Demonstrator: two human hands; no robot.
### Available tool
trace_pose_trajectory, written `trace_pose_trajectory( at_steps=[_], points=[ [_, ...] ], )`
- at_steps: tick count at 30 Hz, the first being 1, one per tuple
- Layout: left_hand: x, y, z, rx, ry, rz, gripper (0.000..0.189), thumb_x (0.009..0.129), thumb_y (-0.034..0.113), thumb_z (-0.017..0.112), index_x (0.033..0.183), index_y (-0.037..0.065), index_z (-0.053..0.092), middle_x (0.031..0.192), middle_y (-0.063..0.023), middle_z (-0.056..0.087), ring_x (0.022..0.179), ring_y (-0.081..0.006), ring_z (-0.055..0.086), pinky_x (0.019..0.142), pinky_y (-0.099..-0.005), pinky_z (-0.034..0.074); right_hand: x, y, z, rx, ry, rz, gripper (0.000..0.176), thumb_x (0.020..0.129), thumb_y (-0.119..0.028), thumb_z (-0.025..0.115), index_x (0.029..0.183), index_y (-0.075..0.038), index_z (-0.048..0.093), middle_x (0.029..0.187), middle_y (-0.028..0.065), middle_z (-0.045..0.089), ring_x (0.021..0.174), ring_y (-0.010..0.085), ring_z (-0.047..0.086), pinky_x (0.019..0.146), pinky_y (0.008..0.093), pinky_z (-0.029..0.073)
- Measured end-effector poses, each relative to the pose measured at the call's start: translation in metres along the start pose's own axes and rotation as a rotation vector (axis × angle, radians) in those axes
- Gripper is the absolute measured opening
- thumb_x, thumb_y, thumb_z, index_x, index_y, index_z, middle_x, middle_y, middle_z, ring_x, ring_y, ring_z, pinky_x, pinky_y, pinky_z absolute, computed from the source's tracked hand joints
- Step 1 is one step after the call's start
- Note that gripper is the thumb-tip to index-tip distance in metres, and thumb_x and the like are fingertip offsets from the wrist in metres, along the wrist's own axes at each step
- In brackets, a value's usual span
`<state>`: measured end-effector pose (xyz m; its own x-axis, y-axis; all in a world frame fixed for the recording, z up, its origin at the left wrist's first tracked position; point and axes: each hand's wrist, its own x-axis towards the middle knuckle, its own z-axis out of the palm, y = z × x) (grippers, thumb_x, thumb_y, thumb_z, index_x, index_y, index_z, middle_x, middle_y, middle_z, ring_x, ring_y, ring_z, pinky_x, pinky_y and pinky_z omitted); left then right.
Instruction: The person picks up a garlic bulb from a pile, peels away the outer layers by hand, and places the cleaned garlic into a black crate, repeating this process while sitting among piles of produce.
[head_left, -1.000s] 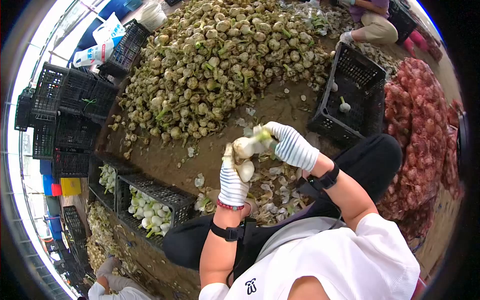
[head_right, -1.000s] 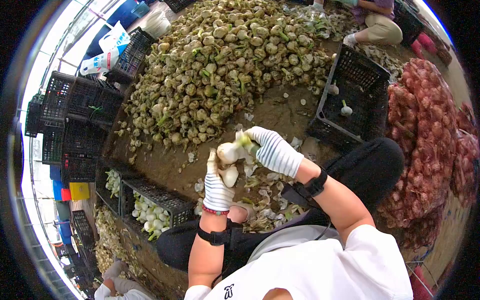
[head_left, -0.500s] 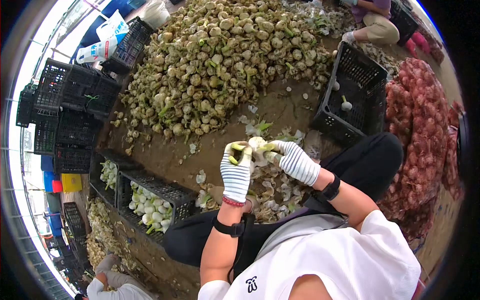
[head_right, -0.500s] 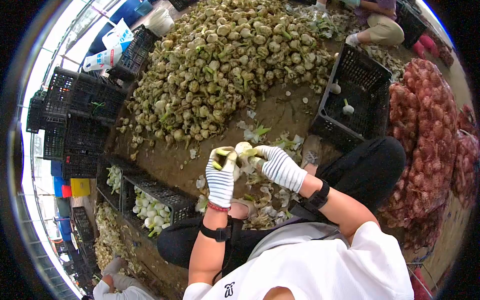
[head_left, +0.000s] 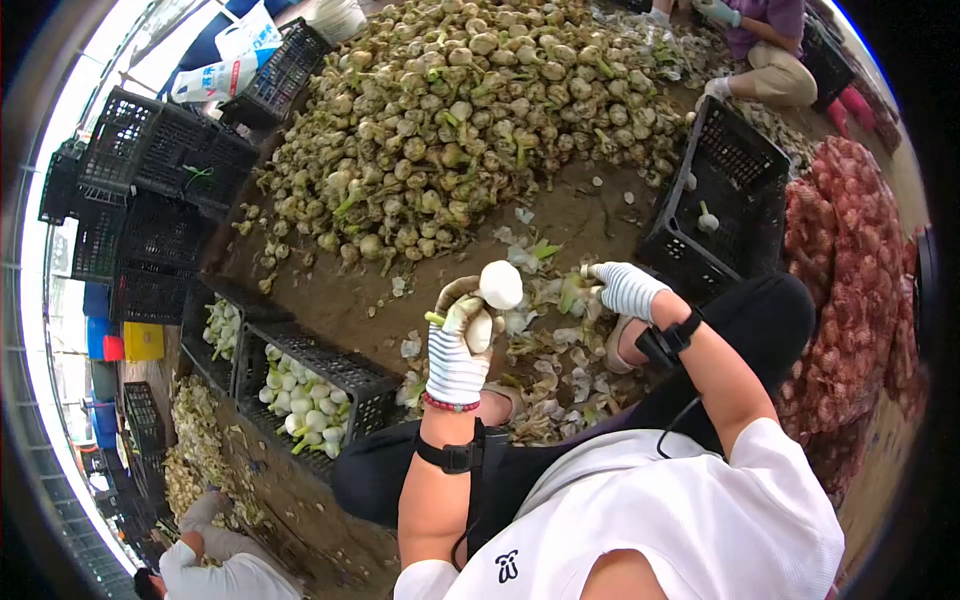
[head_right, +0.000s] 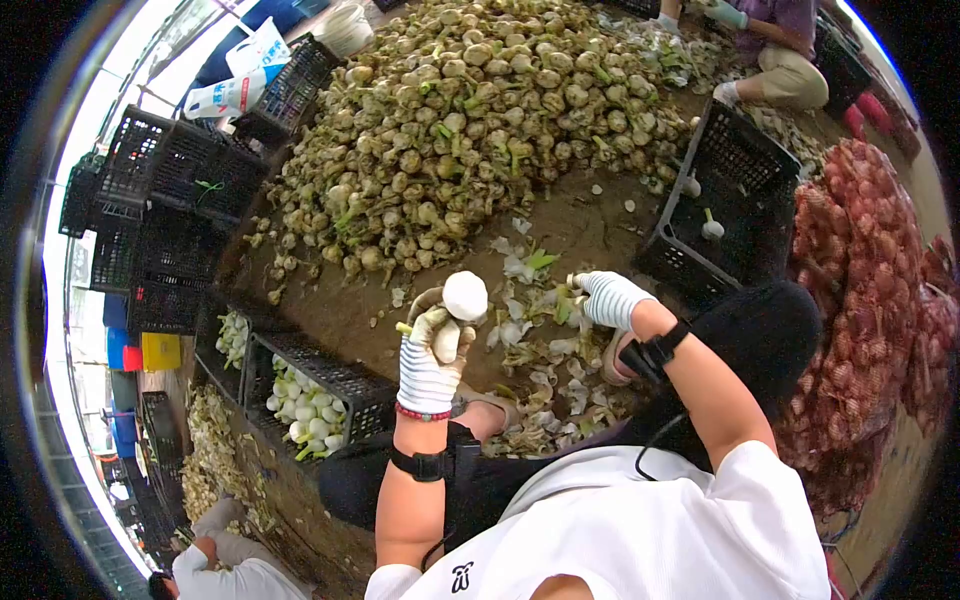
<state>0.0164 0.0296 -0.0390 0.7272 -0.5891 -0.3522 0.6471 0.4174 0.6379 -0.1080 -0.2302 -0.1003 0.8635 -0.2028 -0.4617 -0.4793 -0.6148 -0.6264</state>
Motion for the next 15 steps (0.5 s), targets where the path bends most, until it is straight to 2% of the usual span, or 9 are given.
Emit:
trace_pose_trajectory(
  at_steps=[2, 4, 5, 7, 8, 9, 11, 14, 15],
  points=[
    [0.001, 0.001, -0.001, -0.163, 0.016, -0.101, 0.026, 0.090, 0.010, 0.062, 0.115, 0.006, 0.062, 0.101, -0.0134, 0.068, 0.086, -0.0227, 0.069, 0.063, -0.0322, 0.061, -0.008, -0.027, -0.001, 0.096, 0.022, -0.029, 0.037, 0.096, -0.009, 0.053, 0.133, -0.005, 0.055, 0.100, 0.0183, 0.070, 0.087, 0.0282, 0.067, 0.079, 0.0361, 0.053],
    [0.001, -0.001, 0.002, -0.224, -0.001, -0.131, 0.024, 0.090, 0.011, 0.061, 0.114, 0.006, 0.062, 0.097, -0.0093, 0.069, 0.081, -0.0196, 0.070, 0.064, -0.0306, 0.062, -0.024, -0.068, -0.011, 0.542, 0.047, -0.108, 0.041, 0.099, -0.014, 0.055, 0.138, -0.005, 0.049, 0.112, 0.0132, 0.068, 0.097, 0.0205, 0.064, 0.087, 0.0331, 0.051],
    [0.002, -0.003, -0.004, -0.199, 0.049, -0.143, 0.024, 0.091, 0.011, 0.060, 0.114, 0.007, 0.062, 0.096, -0.0081, 0.069, 0.084, -0.0194, 0.069, 0.069, -0.0329, 0.062, -0.032, -0.087, -0.016, 0.539, 0.040, -0.127, 0.041, 0.099, -0.014, 0.055, 0.138, -0.005, 0.049, 0.112, 0.0132, 0.068, 0.097, 0.0205, 0.064, 0.087, 0.0331, 0.051],
    [-0.011, 0.007, 0.020, -0.155, 0.238, -0.150, 0.022, 0.092, 0.012, 0.059, 0.114, 0.009, 0.062, 0.097, -0.0075, 0.068, 0.089, -0.0193, 0.068, 0.074, -0.0353, 0.061, -0.039, -0.123, -0.016, 0.794, -0.001, -0.371, 0.042, 0.099, -0.014, 0.056, 0.139, -0.005, 0.048, 0.122, 0.0086, 0.062, 0.108, 0.0148, 0.057, 0.094, 0.0311, 0.047],
    [-0.012, 0.006, 0.004, -0.194, 0.233, -0.193, 0.021, 0.092, 0.012, 0.059, 0.113, 0.009, 0.062, 0.098, -0.0075, 0.067, 0.091, -0.0191, 0.067, 0.077, -0.0366, 0.060, -0.030, -0.123, -0.008, 0.584, 0.042, -0.440, 0.041, 0.100, -0.014, 0.056, 0.139, -0.005, 0.048, 0.126, 0.0069, 0.060, 0.116, 0.0133, 0.052, 0.098, 0.0295, 0.043],
    [-0.010, 0.004, -0.020, -0.299, 0.307, -0.246, 0.021, 0.092, 0.012, 0.059, 0.112, 0.008, 0.061, 0.097, -0.0084, 0.067, 0.086, -0.0197, 0.067, 0.075, -0.0379, 0.061, -0.029, -0.125, -0.005, 0.642, -0.048, -0.392, 0.038, 0.099, -0.011, 0.056, 0.136, -0.005, 0.051, 0.126, 0.0054, 0.060, 0.116, 0.0138, 0.052, 0.100, 0.0300, 0.043],
    [-0.023, 0.028, -0.044, -0.337, 0.503, -0.097, 0.026, 0.087, 0.014, 0.059, 0.110, 0.001, 0.060, 0.094, -0.0145, 0.068, 0.079, -0.0248, 0.068, 0.070, -0.0388, 0.062, -0.021, -0.119, 0.007, 0.593, -0.047, -0.314, 0.036, 0.099, -0.009, 0.056, 0.135, -0.005, 0.053, 0.122, 0.0039, 0.061, 0.108, 0.0128, 0.055, 0.095, 0.0266, 0.044],
    [-0.035, 0.128, -0.118, -0.529, 0.396, 0.112, 0.034, 0.082, 0.016, 0.057, 0.110, -0.003, 0.054, 0.088, -0.0170, 0.064, 0.068, -0.0275, 0.066, 0.060, -0.0376, 0.062, 0.004, -0.088, 0.037, 0.530, -0.019, -0.218, 0.034, 0.099, -0.007, 0.055, 0.132, -0.004, 0.056, 0.105, 0.0011, 0.063, 0.089, 0.0097, 0.053, 0.080, 0.0215, 0.045],
    [-0.042, 0.174, -0.113, -0.446, 0.432, 0.317, 0.037, 0.087, 0.022, 0.057, 0.113, -0.003, 0.053, 0.090, -0.0179, 0.064, 0.071, -0.0286, 0.066, 0.059, -0.0373, 0.061, 0.008, -0.087, 0.045, 0.495, -0.011, -0.159, 0.033, 0.098, -0.006, 0.055, 0.131, -0.004, 0.057, 0.099, 0.0002, 0.063, 0.084, 0.0088, 0.051, 0.075, 0.0205, 0.044]
  ],
)
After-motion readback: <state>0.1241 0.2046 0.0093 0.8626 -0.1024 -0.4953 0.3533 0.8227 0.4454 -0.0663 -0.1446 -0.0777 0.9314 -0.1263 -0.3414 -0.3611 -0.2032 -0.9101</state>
